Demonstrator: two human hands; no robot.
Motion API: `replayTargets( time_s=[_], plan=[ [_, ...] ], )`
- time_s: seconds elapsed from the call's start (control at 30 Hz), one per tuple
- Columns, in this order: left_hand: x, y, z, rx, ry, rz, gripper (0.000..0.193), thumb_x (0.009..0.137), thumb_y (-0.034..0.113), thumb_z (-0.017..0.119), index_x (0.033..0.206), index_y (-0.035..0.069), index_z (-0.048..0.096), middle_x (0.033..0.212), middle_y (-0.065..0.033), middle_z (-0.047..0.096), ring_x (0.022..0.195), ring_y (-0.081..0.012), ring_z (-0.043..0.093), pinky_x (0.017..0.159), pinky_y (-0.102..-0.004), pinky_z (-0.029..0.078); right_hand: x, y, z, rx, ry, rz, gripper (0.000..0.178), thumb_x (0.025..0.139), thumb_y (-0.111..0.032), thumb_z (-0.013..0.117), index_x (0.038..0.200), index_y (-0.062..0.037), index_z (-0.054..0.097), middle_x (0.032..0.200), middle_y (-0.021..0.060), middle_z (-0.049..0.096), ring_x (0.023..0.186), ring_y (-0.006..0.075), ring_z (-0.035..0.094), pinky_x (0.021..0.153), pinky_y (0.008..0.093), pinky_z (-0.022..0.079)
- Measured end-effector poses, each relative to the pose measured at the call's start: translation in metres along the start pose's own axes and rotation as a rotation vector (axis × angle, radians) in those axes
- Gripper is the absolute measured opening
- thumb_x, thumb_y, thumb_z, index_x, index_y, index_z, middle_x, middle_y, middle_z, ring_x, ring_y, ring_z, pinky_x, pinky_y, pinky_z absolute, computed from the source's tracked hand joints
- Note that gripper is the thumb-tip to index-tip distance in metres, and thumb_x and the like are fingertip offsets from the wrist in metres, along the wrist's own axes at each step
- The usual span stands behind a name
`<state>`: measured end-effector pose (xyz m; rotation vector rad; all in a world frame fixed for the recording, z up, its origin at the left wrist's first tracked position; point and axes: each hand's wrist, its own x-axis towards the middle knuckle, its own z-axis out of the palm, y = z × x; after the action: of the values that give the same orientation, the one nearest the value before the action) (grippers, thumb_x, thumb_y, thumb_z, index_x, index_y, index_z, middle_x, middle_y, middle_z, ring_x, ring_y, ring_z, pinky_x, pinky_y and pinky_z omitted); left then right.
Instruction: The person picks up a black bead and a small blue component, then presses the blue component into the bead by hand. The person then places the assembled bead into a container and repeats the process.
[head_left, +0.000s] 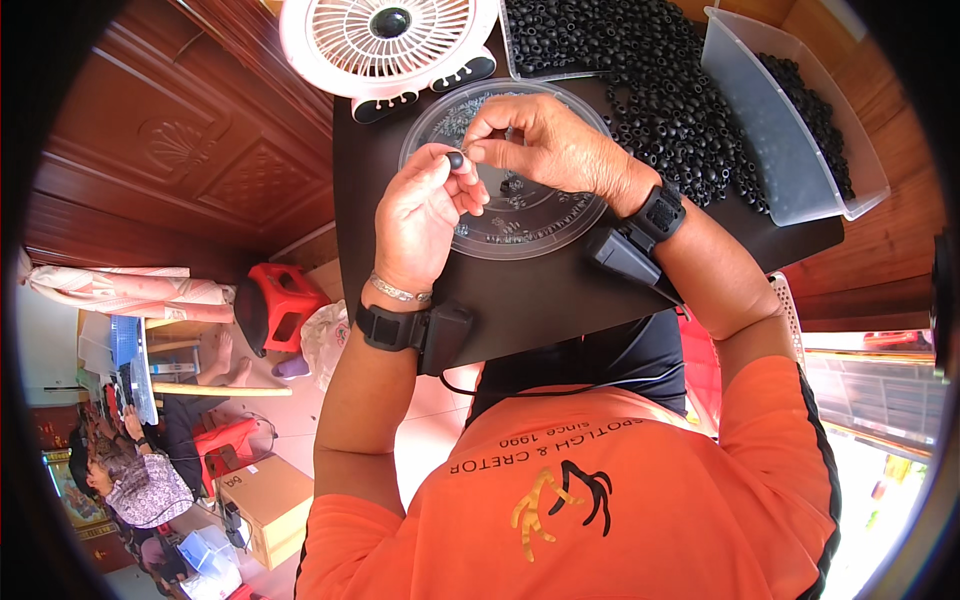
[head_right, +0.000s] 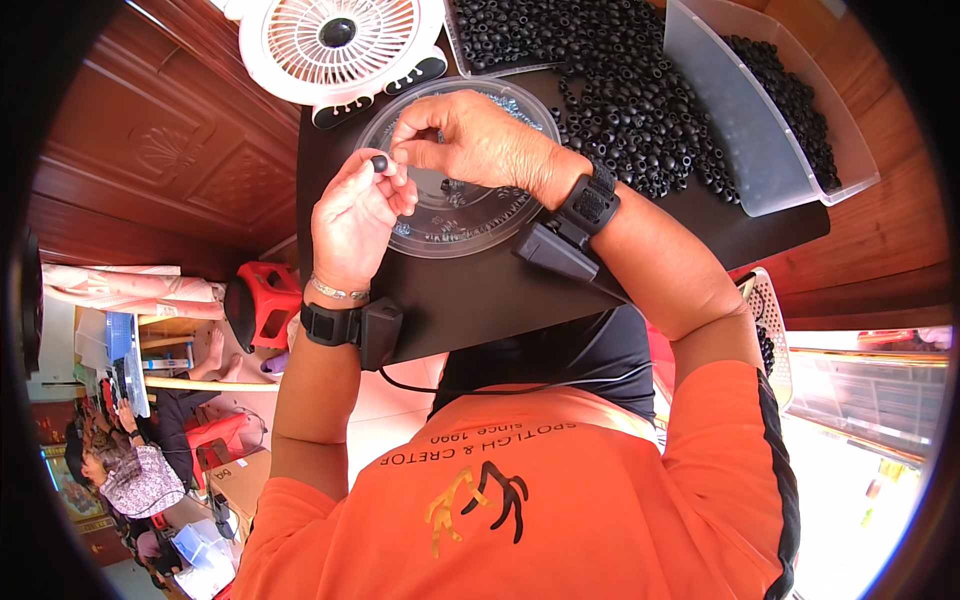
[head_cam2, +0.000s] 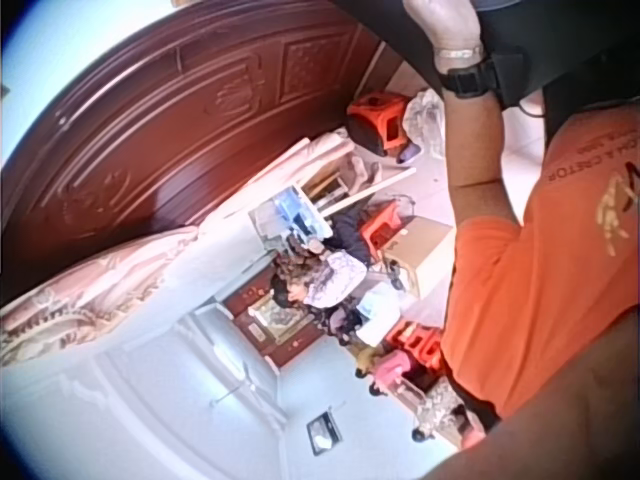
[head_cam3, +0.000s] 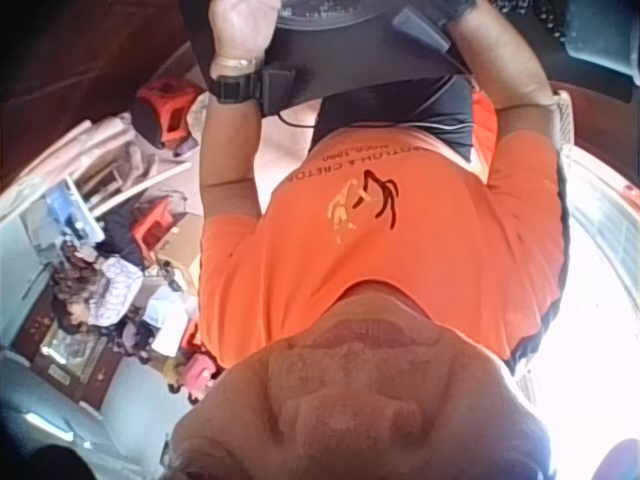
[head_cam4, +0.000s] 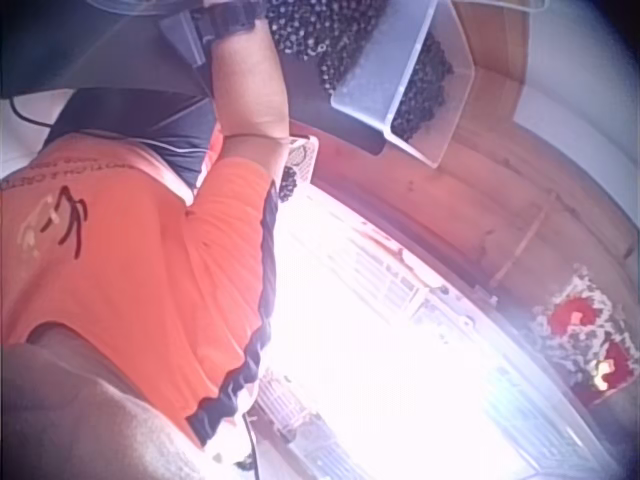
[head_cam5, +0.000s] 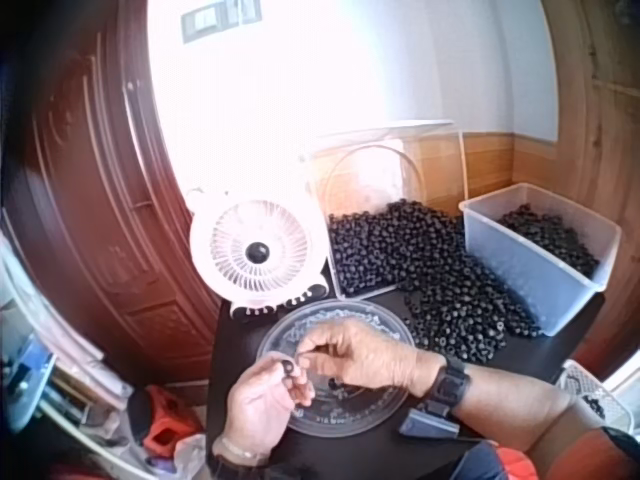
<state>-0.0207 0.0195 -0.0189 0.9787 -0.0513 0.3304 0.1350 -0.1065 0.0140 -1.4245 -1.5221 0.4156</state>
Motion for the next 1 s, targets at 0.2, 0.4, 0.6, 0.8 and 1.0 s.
replayTargets(
  time_s=[0.2,0.4,0.6,0.8,1.0],
  plan=[
    [-0.002,0.004,0.019,0.06,0.139,-0.029,0.02,0.094,0.02,0.048,0.098,0.002,0.057,0.089,-0.0102,0.061,0.079,-0.0211,0.061,0.071,-0.0299,0.048,-0.001,0.0,-0.003,0.033,-0.028,0.002,0.01,0.09,-0.01,0.064,0.092,-0.0001,0.066,0.082,0.0017,0.062,0.078,0.0099,0.058,0.072,0.0254,0.047],
    [-0.001,0.003,0.008,0.046,0.064,-0.029,0.021,0.095,0.021,0.048,0.093,0.002,0.056,0.087,-0.0108,0.061,0.075,-0.0195,0.06,0.069,-0.029,0.047,0.0,-0.003,0.001,0.029,-0.001,-0.007,0.008,0.088,-0.007,0.066,0.092,-0.0001,0.066,0.084,0.0023,0.063,0.081,0.0103,0.06,0.074,0.0253,0.048],
    [-0.001,0.004,0.011,0.053,0.057,-0.029,0.021,0.095,0.021,0.047,0.092,0.002,0.056,0.081,-0.0087,0.058,0.072,-0.0184,0.058,0.066,-0.0287,0.046,0.0,0.001,-0.005,0.078,-0.043,0.046,0.009,0.088,-0.007,0.066,0.093,0.0006,0.066,0.085,0.0024,0.065,0.082,0.0098,0.061,0.077,0.0258,0.049],
    [-0.002,0.005,0.011,0.022,0.055,-0.035,0.021,0.095,0.021,0.047,0.094,0.002,0.056,0.079,-0.0078,0.057,0.07,-0.0185,0.057,0.064,-0.0284,0.045,-0.001,0.0,-0.007,0.114,-0.032,0.071,0.012,0.089,-0.009,0.065,0.097,0.0002,0.066,0.089,0.0015,0.066,0.085,0.0084,0.06,0.079,0.0247,0.049],
    [-0.002,0.005,0.008,0.071,0.032,-0.019,0.021,0.096,0.021,0.046,0.102,0.003,0.054,0.087,-0.011,0.058,0.074,-0.0205,0.058,0.064,-0.0279,0.044,0.001,0.004,-0.023,0.11,0.102,0.111,0.015,0.089,-0.01,0.065,0.101,-0.0001,0.066,0.093,0.0001,0.066,0.088,0.007,0.058,0.081,0.0236,0.048]
  ],
)
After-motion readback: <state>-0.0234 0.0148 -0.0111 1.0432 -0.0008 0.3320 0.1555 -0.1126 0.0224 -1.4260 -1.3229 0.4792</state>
